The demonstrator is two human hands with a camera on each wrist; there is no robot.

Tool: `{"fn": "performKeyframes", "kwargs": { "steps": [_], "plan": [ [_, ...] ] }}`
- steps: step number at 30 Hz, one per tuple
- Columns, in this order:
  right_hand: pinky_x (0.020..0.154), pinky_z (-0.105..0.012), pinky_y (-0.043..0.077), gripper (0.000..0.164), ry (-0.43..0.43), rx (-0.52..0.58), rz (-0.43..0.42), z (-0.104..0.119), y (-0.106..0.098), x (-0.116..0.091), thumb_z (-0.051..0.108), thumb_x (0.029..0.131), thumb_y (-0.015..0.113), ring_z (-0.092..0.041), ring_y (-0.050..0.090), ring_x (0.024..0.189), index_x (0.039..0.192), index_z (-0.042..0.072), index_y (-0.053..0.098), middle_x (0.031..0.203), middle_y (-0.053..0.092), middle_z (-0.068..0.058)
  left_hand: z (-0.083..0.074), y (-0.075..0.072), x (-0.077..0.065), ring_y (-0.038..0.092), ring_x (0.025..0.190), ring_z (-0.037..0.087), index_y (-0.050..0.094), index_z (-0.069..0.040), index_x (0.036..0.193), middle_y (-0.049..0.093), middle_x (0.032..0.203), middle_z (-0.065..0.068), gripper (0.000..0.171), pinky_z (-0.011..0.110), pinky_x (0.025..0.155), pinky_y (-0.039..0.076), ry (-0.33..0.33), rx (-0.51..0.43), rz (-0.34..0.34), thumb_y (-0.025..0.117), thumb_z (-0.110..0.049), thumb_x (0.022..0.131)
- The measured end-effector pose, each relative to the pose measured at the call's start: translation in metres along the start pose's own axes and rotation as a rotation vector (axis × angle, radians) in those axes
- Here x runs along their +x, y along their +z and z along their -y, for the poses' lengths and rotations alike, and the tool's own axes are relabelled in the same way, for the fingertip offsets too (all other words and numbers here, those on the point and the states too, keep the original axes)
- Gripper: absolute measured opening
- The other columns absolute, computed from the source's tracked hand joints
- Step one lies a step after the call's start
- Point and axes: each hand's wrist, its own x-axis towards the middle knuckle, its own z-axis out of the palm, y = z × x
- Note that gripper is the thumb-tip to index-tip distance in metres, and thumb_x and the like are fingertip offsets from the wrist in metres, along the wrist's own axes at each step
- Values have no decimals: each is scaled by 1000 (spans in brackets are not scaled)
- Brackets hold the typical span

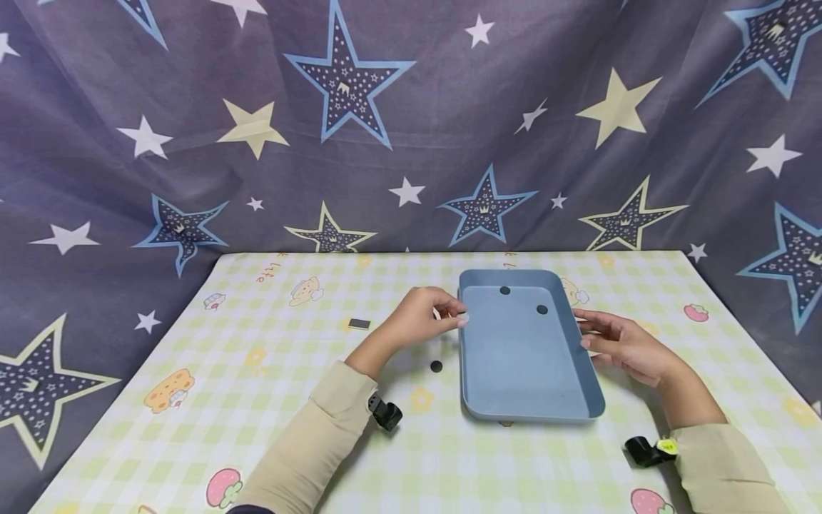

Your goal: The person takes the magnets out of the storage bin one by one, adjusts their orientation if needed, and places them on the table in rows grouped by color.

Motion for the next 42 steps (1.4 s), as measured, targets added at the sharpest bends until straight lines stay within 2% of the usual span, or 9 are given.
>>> {"fn": "performKeyframes", "kwargs": {
  "steps": [11, 16, 28, 36, 42],
  "plan": [
    [82, -35, 56, 66, 11, -2, 1, 1, 1, 0, 6, 98, 58, -10, 61, 104, 150, -10, 20, 135, 47, -19, 4, -5, -14, 62, 75, 11, 75, 1, 100, 70, 86, 4, 17, 21, 64, 52, 1, 3, 3, 76, -9, 86],
    [81, -35, 56, 66, 11, -1, -1, 2, 1, 0, 6, 98, 58, -11, 61, 104, 150, -10, 20, 135, 47, -18, 9, -6, -21, 61, 74, 9, 75, -1, 100, 69, 86, 1, 17, 22, 65, 52, -23, 3, -2, 76, -12, 86],
    [82, -34, 56, 67, 15, -6, -3, 2, 1, -1, 5, 98, 58, -10, 61, 105, 150, -9, 20, 139, 40, -28, 18, -12, -36, 62, 74, 8, 76, -4, 97, 69, 84, 0, 14, 23, 67, 54, -66, -38, -40, 77, -11, 85],
    [82, -34, 56, 67, 16, -8, -6, 3, 2, -1, 6, 98, 59, -10, 61, 105, 150, -9, 20, 136, 45, -22, 21, -15, -43, 62, 76, 9, 76, -6, 97, 69, 85, -1, 13, 25, 68, 55, -115, -68, -46, 77, -10, 85],
    [82, -34, 56, 67, 11, -3, -4, 2, 1, -2, 6, 98, 58, -10, 61, 105, 150, -10, 20, 134, 48, -18, 24, -16, -47, 62, 75, 9, 76, -6, 97, 68, 84, -1, 13, 26, 68, 55, -120, -72, -48, 77, -10, 85]
  ]
}}
